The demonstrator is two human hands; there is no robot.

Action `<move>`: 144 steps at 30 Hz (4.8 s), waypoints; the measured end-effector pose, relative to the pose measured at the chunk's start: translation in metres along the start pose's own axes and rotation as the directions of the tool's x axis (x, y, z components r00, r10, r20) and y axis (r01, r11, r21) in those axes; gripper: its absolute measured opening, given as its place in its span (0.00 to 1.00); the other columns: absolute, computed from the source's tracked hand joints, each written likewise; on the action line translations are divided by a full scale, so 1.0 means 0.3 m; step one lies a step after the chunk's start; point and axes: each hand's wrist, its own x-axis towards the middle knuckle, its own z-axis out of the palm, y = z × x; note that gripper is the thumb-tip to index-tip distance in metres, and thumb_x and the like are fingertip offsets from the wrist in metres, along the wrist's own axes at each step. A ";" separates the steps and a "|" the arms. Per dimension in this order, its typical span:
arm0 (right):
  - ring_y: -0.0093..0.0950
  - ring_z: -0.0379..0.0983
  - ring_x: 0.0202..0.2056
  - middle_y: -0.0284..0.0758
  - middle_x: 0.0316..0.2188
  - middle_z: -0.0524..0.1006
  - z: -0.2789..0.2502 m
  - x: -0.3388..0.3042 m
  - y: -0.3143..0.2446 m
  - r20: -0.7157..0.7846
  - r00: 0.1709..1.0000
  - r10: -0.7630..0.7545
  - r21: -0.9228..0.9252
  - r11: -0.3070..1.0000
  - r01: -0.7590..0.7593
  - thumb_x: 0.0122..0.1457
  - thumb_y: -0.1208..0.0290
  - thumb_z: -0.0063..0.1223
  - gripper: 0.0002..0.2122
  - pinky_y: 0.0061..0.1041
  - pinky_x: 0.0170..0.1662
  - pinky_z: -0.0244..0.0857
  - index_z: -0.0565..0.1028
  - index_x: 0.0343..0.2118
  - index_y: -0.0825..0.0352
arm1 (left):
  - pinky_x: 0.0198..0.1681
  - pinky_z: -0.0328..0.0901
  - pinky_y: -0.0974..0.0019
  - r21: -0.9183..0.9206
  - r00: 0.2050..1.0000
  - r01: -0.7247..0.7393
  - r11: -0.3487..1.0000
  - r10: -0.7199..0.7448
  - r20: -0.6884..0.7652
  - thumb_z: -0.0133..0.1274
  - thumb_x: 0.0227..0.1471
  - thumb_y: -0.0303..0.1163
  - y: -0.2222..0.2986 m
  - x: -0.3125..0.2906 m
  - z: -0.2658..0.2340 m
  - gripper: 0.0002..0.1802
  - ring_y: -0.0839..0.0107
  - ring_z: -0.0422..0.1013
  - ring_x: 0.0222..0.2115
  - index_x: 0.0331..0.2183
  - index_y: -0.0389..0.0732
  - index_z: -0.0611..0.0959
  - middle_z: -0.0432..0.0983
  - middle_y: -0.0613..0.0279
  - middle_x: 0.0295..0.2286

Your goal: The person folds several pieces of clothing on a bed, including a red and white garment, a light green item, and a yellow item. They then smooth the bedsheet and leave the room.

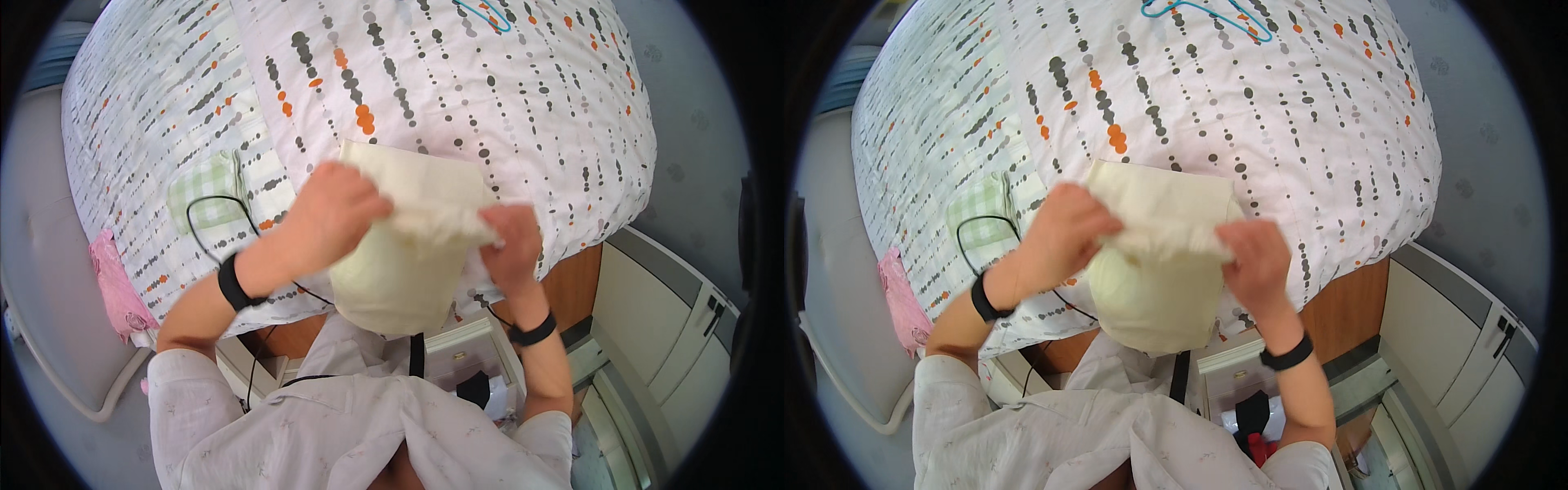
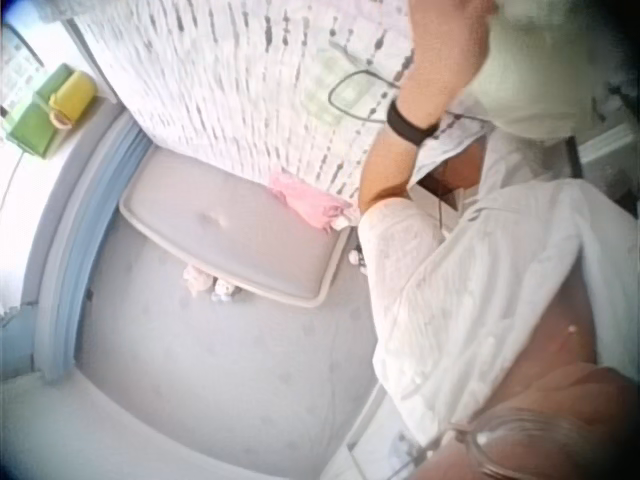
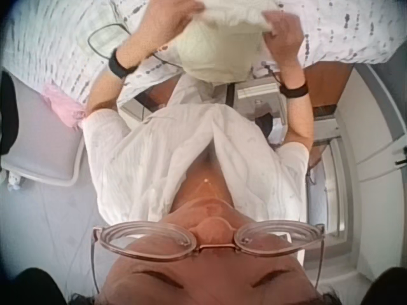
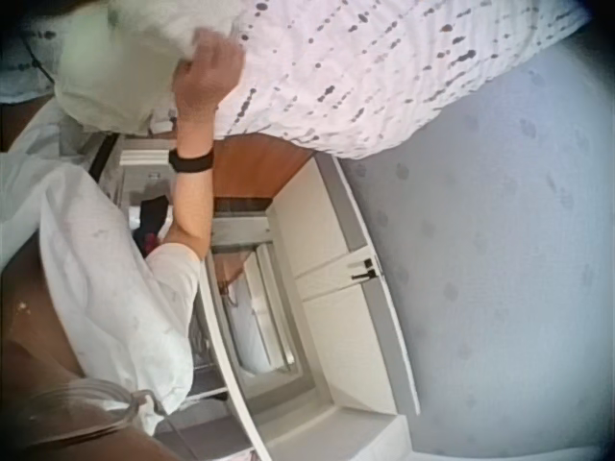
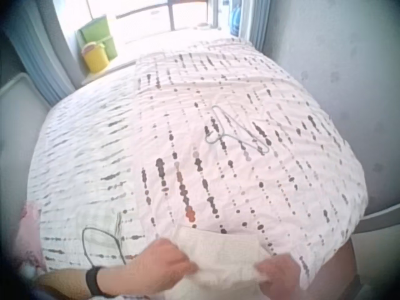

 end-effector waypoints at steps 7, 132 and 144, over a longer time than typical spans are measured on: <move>0.32 0.67 0.36 0.33 0.34 0.70 0.196 -0.447 -0.054 0.161 0.980 -0.120 -0.244 0.957 0.157 0.39 0.78 0.52 0.16 0.29 0.36 0.65 0.74 0.35 0.61 | 0.50 0.54 0.51 0.170 0.992 0.081 0.982 -0.096 0.085 0.53 0.27 0.19 0.164 -0.403 0.334 0.22 0.66 0.65 0.38 0.34 0.43 0.77 0.70 0.64 0.33; 0.36 0.63 0.49 0.49 0.51 0.63 1.343 0.246 -0.712 0.291 0.623 0.726 0.321 0.540 -0.778 0.55 0.54 0.51 0.32 0.31 0.51 0.59 0.58 0.54 0.76 | 0.47 0.60 0.57 -0.701 -0.009 0.665 0.258 -0.936 -0.353 0.61 0.38 0.47 -0.871 -1.270 -0.028 0.35 0.51 0.64 0.44 0.41 0.32 0.70 0.67 0.44 0.41; 0.33 0.73 0.36 0.39 0.43 0.72 1.277 0.234 -0.811 0.700 0.276 0.658 0.281 0.101 -0.954 0.53 0.59 0.55 0.25 0.33 0.34 0.70 0.65 0.50 0.69 | 0.40 0.64 0.56 -0.623 0.019 0.732 0.275 -0.923 -0.385 0.60 0.35 0.43 -0.767 -1.379 0.009 0.34 0.53 0.69 0.39 0.43 0.35 0.70 0.72 0.48 0.35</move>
